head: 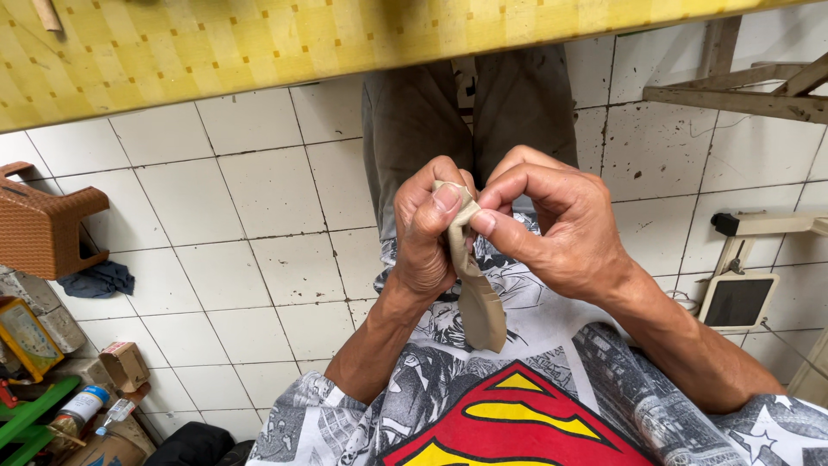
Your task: The person is repairing a beige shoe sole by hand. They peel back the sole to reveal the inner material, then use a knife to scrape and clean the surface of the sole.
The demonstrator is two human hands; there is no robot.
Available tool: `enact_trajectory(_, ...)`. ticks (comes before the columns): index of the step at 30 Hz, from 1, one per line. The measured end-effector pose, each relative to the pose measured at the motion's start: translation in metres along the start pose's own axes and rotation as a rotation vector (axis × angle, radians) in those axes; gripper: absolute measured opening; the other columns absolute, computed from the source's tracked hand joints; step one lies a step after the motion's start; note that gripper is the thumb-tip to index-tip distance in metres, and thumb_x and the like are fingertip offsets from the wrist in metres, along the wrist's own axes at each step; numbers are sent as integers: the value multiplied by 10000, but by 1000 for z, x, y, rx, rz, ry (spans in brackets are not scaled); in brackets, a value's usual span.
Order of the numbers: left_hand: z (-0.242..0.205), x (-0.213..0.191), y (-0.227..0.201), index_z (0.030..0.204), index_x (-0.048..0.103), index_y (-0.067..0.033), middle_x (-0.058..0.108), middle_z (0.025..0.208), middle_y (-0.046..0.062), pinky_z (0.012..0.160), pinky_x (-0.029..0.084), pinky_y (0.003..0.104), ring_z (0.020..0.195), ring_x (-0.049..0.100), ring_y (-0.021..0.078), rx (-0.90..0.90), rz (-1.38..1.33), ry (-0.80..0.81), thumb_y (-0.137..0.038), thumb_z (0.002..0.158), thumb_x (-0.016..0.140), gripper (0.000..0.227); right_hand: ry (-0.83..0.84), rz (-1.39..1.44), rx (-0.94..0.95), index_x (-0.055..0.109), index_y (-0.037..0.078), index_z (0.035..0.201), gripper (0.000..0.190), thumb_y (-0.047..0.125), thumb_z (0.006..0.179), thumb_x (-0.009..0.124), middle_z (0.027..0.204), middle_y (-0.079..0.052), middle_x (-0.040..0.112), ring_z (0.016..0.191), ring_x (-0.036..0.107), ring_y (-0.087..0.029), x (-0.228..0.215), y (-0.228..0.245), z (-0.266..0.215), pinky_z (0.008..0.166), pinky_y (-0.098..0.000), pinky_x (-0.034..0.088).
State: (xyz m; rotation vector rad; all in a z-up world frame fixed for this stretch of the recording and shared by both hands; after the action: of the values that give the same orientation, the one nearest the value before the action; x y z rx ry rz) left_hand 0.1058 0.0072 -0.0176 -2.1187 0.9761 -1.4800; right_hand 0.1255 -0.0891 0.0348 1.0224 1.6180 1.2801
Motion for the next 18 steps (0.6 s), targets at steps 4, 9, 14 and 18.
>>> enact_trajectory(4,-2,3,1,659,432,-121,423,483,0,455,302,223,462,359,70,23,-4,7,-278,835,552,265,-57,-54,-6,607,42,789,92,30,855,670,758,-58,554,682,504,-139,-2,4,-3,635,-245,425)
enact_trajectory(9,-6,6,1,686,424,-107,422,554,21,588,482,332,509,400,124,34,-4,9,-285,841,567,276,-48,-12,85,617,66,778,115,74,868,687,726,-23,554,669,503,-107,-4,-2,-7,587,-225,390)
enact_trajectory(14,-10,8,0,704,431,-99,434,577,24,561,445,297,531,457,146,46,62,-27,-326,868,559,308,-28,7,80,608,74,779,117,84,873,676,732,-20,538,675,494,-114,-1,-4,-11,605,-236,392)
enact_trajectory(18,-12,5,-8,642,433,-110,455,561,33,502,379,278,520,488,153,53,396,-196,-533,956,276,550,3,219,161,590,81,798,114,103,888,655,763,-14,530,715,495,-106,7,-24,-17,643,-222,419)
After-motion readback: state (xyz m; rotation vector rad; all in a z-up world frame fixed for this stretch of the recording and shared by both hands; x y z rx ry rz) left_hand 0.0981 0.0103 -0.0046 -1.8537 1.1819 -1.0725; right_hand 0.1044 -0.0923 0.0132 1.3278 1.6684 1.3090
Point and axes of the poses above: each hand's wrist, its own z-axis towards the middle knuckle, its own x-axis out of the palm, y = z × x, the point moved 9 cm from there along z, towards the middle knuckle
